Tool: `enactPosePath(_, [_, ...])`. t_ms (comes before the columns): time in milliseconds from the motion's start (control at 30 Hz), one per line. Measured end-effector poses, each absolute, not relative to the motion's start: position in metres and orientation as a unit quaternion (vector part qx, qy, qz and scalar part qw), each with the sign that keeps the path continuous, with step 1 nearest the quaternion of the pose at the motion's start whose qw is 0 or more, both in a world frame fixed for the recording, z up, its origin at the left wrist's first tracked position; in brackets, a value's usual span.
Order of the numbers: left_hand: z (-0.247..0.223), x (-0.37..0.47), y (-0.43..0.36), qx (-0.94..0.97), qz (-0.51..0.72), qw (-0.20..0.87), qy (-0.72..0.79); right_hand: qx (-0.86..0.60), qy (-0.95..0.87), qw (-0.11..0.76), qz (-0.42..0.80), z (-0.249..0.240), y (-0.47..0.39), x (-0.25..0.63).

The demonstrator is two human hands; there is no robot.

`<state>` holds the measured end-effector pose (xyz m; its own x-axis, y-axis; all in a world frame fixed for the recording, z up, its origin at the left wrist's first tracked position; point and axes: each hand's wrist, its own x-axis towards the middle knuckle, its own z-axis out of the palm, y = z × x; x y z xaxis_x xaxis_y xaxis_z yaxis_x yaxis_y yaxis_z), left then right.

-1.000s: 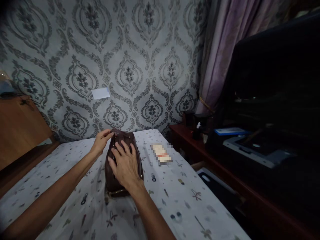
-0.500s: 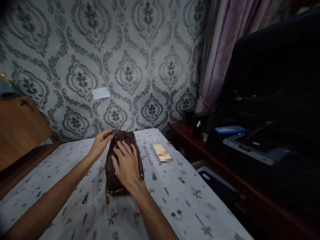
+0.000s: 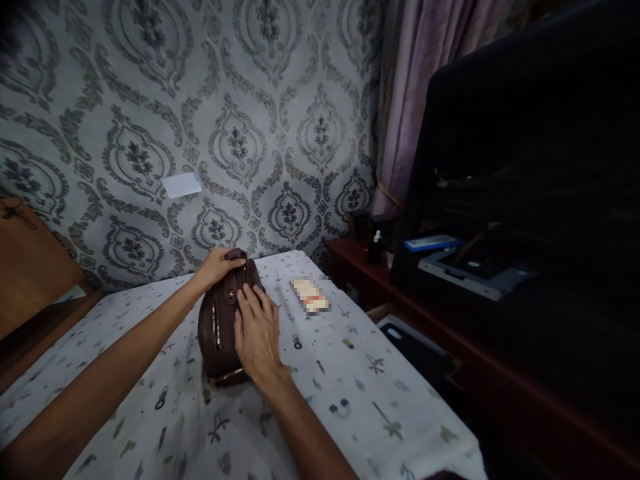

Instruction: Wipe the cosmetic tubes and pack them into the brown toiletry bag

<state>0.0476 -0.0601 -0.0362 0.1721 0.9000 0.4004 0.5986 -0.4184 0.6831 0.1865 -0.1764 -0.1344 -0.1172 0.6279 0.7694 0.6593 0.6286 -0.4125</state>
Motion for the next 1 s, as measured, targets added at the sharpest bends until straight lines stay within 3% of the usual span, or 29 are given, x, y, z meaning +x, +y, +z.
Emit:
enactPosePath(300, [-0.046,0.053,-0.07,0.695,0.452,0.229,0.509,-0.431,-0.754,0.495,-0.015,-0.133,-0.176,0.188])
enactPosePath(1000, [-0.035,0.02,-0.089,0.734,0.421,0.255,0.468,-0.413,-0.752,0.509,-0.062,-0.132,-0.184,0.182])
